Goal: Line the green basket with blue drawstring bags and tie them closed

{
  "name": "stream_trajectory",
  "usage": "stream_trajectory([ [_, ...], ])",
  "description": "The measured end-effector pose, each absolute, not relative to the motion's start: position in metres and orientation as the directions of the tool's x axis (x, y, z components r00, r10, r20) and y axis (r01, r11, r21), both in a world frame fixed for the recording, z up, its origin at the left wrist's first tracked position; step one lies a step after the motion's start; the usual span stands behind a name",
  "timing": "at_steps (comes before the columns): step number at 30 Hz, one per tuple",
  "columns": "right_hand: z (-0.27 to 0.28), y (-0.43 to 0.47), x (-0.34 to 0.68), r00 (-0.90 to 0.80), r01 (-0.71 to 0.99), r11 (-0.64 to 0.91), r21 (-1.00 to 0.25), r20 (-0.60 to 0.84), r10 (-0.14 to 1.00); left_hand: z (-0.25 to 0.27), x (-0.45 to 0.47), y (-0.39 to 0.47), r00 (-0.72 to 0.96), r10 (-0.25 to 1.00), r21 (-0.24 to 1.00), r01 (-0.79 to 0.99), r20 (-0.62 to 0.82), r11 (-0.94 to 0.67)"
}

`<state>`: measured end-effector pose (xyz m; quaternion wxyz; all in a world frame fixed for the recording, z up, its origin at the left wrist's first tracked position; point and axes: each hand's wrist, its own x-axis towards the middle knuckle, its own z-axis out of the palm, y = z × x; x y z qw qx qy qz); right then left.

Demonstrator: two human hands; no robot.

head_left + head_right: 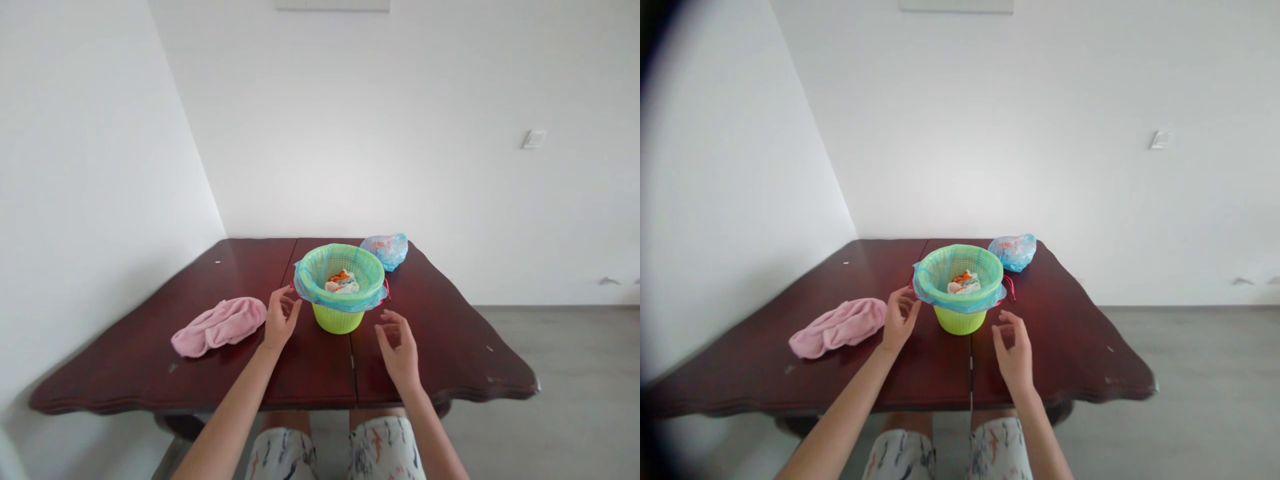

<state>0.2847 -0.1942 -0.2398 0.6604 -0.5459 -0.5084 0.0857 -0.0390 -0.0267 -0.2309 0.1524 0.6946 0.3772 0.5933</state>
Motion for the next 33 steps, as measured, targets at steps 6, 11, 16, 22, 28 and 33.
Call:
stream_trajectory([
  [6, -0.199, -0.163, 0.275, 0.352, 0.637, 0.466, -0.615, 0.769, 0.534, -0.234, -0.039, -0.023, 0.045, 0.657, 0.595, 0.38, 0.753, -0.708],
  [11, -0.19, -0.155, 0.277, 0.294, 0.653, 0.492, -0.575, 0.792, 0.535, -0.229, -0.037, -0.024, 0.085, 0.616, 0.542, 0.392, 0.783, -0.743],
  [16, -0.181, -0.158, 0.293, 0.277, 0.655, 0.526, -0.543, 0.82, 0.501, -0.203, -0.036, -0.026, 0.085, 0.547, 0.472, 0.408, 0.832, -0.782],
  [22, -0.151, -0.159, 0.311, 0.2, 0.69, 0.553, -0.467, 0.857, 0.475, -0.146, -0.039, -0.036, 0.06, 0.456, 0.396, 0.404, 0.888, -0.825],
  [28, -0.108, -0.147, 0.314, 0.191, 0.64, 0.486, -0.595, 0.736, 0.649, -0.078, -0.019, -0.03, 0.169, 0.55, 0.469, 0.359, 0.818, -0.807],
  [33, -0.1, -0.137, 0.32, 0.121, 0.483, 0.49, -0.726, 0.609, 0.784, -0.067, -0.01, -0.015, 0.259, 0.483, 0.397, 0.32, 0.837, -0.86],
])
